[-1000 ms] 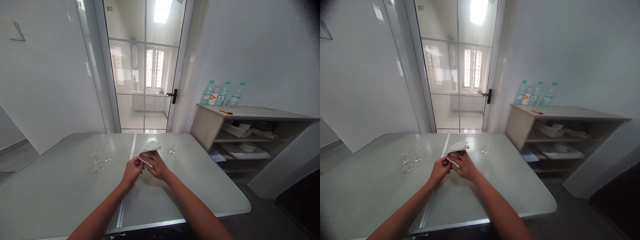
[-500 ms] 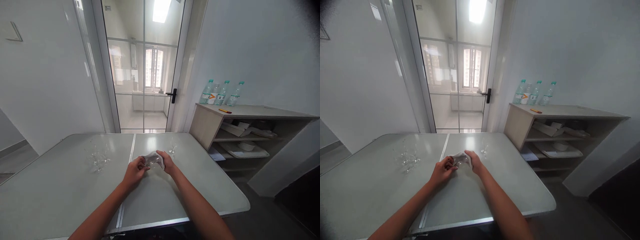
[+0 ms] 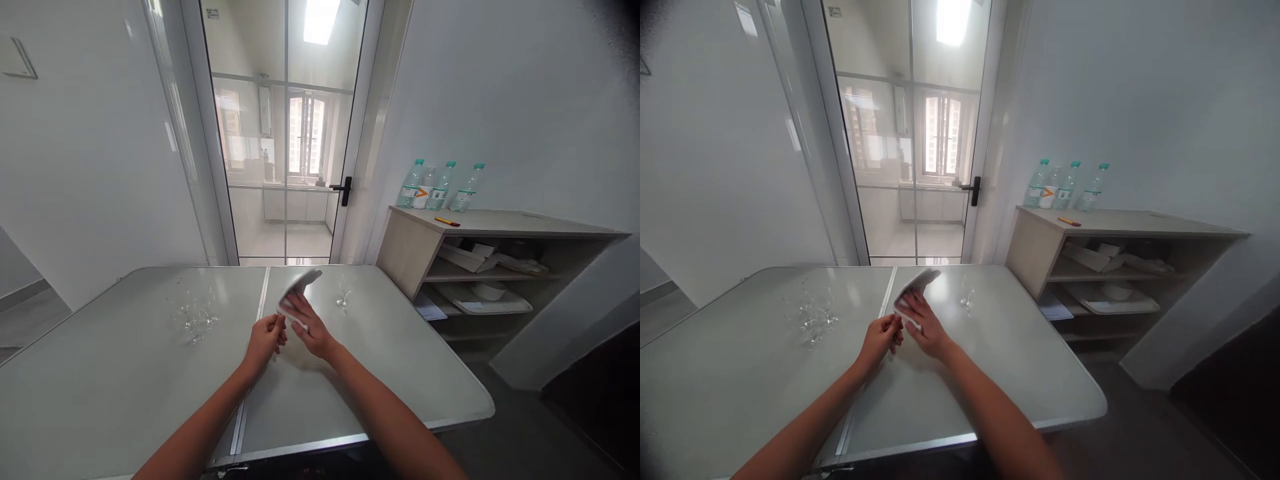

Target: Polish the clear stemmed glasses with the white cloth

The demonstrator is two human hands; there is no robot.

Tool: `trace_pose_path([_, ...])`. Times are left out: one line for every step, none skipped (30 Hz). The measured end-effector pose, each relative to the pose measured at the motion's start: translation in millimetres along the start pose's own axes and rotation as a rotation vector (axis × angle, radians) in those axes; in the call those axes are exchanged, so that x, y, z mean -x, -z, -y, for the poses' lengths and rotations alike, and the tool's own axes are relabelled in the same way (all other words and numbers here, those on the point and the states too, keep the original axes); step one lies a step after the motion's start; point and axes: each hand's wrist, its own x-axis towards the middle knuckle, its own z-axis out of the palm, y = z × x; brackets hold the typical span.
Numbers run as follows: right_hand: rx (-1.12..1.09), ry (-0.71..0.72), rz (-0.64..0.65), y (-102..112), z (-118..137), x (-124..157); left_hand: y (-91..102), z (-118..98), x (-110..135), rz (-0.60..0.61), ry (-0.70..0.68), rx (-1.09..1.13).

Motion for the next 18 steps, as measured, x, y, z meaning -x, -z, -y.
trace_pose_path([0.162, 0.089, 0.073, 4, 2, -1, 0.4, 0, 0, 0.002, -0.026, -0.089])
trace_pose_path([0.295, 0.152, 0.122, 7, 4, -3, 0.7, 1, 1, 0.009, -0.06, -0.174])
trace_pose_path([0.387, 0.181, 0.144, 9, 5, -4, 0.8, 1, 2, 0.017, -0.103, -0.256])
trace_pose_path([0.446, 0.185, 0.141, 11, 5, -5, 0.7, 1, 2, 0.025, -0.155, -0.337])
trace_pose_path([0.471, 0.171, 0.121, 12, 4, -6, 0.6, 2, 3, 0.031, -0.205, -0.42])
trace_pose_path([0.465, 0.141, 0.093, 13, 2, -7, 0.7, 2, 3, 0.033, -0.247, -0.506])
trace_pose_path([0.428, 0.094, 0.063, 13, -2, -7, 1.0, 2, 4, 0.036, -0.282, -0.596])
trace_pose_path([0.357, 0.029, 0.029, 13, -6, -7, 1.6, 3, 5, 0.045, -0.315, -0.691])
trace_pose_path([0.247, -0.062, -0.015, 13, -10, -7, 2.5, 3, 5, 0.055, -0.34, -0.767])
trace_pose_path([0.117, -0.166, -0.066, 13, -15, -8, 3.5, 3, 6, 0.066, -0.354, -0.81])
trace_pose_path([-0.01, -0.268, -0.119, 14, -19, -8, 4.6, 3, 6, 0.077, -0.367, -0.826])
trace_pose_path([-0.111, -0.35, -0.167, 14, -22, -8, 5.7, 3, 7, 0.085, -0.381, -0.822])
trace_pose_path([-0.192, -0.413, -0.208, 15, -24, -8, 6.6, 2, 8, 0.091, -0.392, -0.805])
trace_pose_path([-0.27, -0.461, -0.235, 16, -25, -8, 7.2, 1, 9, 0.093, -0.402, -0.781])
trace_pose_path([-0.356, -0.503, -0.24, 17, -25, -8, 7.4, 0, 10, 0.097, -0.411, -0.754])
trace_pose_path([-0.461, -0.545, -0.227, 18, -24, -9, 7.3, -2, 11, 0.104, -0.419, -0.726])
trace_pose_path([-0.593, -0.593, -0.207, 19, -23, -9, 6.8, -3, 11, 0.108, -0.421, -0.693])
trace_pose_path([-0.726, -0.637, -0.187, 21, -22, -9, 5.9, -4, 11, 0.111, -0.419, -0.651])
